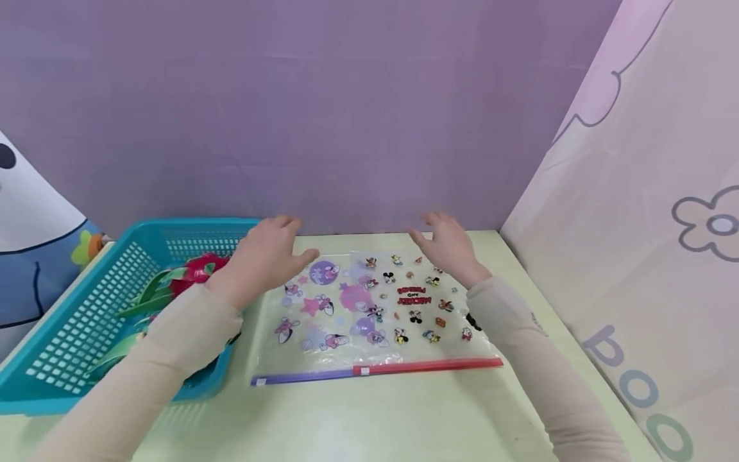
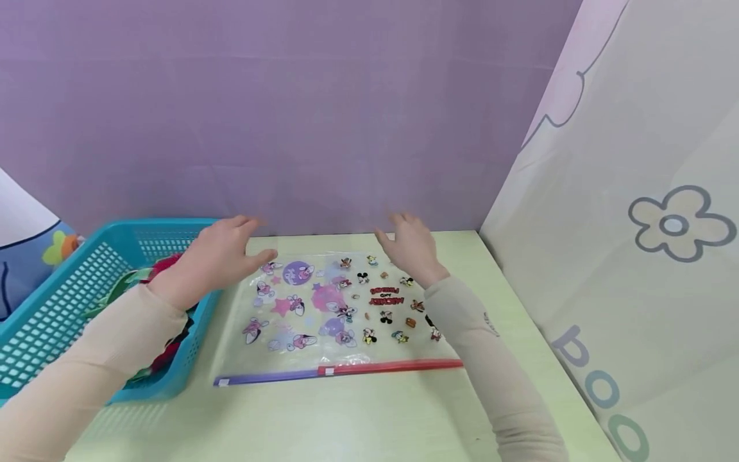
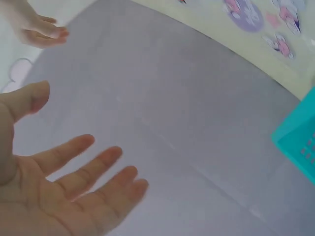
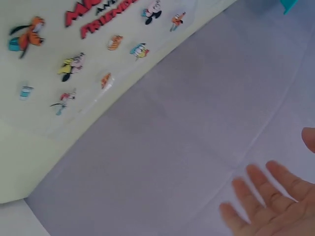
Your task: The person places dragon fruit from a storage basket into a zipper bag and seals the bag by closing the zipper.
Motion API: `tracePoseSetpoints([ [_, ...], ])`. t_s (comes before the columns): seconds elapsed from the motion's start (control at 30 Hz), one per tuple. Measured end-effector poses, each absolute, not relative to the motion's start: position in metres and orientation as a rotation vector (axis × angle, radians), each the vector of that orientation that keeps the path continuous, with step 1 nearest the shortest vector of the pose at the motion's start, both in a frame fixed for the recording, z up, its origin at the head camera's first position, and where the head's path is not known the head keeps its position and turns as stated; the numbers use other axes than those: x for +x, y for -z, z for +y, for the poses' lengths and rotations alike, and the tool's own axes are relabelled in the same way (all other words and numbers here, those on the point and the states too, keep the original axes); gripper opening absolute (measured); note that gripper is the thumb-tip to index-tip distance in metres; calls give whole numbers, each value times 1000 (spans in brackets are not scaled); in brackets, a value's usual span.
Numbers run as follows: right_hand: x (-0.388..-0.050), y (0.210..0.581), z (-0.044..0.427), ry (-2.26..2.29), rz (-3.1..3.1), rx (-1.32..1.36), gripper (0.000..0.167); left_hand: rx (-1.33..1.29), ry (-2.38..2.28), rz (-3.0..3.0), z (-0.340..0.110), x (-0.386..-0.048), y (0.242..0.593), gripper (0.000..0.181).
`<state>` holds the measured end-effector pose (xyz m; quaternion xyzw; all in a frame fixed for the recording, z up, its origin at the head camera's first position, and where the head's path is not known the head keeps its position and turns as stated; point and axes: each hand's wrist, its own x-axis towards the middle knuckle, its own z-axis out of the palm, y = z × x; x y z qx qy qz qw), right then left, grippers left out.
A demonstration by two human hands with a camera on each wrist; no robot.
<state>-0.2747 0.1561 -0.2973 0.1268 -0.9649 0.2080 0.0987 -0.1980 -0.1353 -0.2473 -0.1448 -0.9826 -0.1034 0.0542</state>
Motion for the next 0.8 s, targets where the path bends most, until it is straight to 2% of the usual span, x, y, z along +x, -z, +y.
tracePoseSetpoints([
  [0.13, -265, 303, 166, -744, -2817, 418, 41, -536, 473, -2892, -132, -184, 259, 53],
  [0.3, -251, 310, 175, -976, -2783, 457, 36, -652, 656, -2766, -128, -164, 278, 40],
  [0.47, -239, 320, 180, -1158, -2781, 532, 31, -669, 780, -2712, -126, -148, 299, 37],
  [0.8, -216, 346, 186, -1152, -2835, 662, 25, -623, 919, -2837, -110, -137, 327, 30],
])
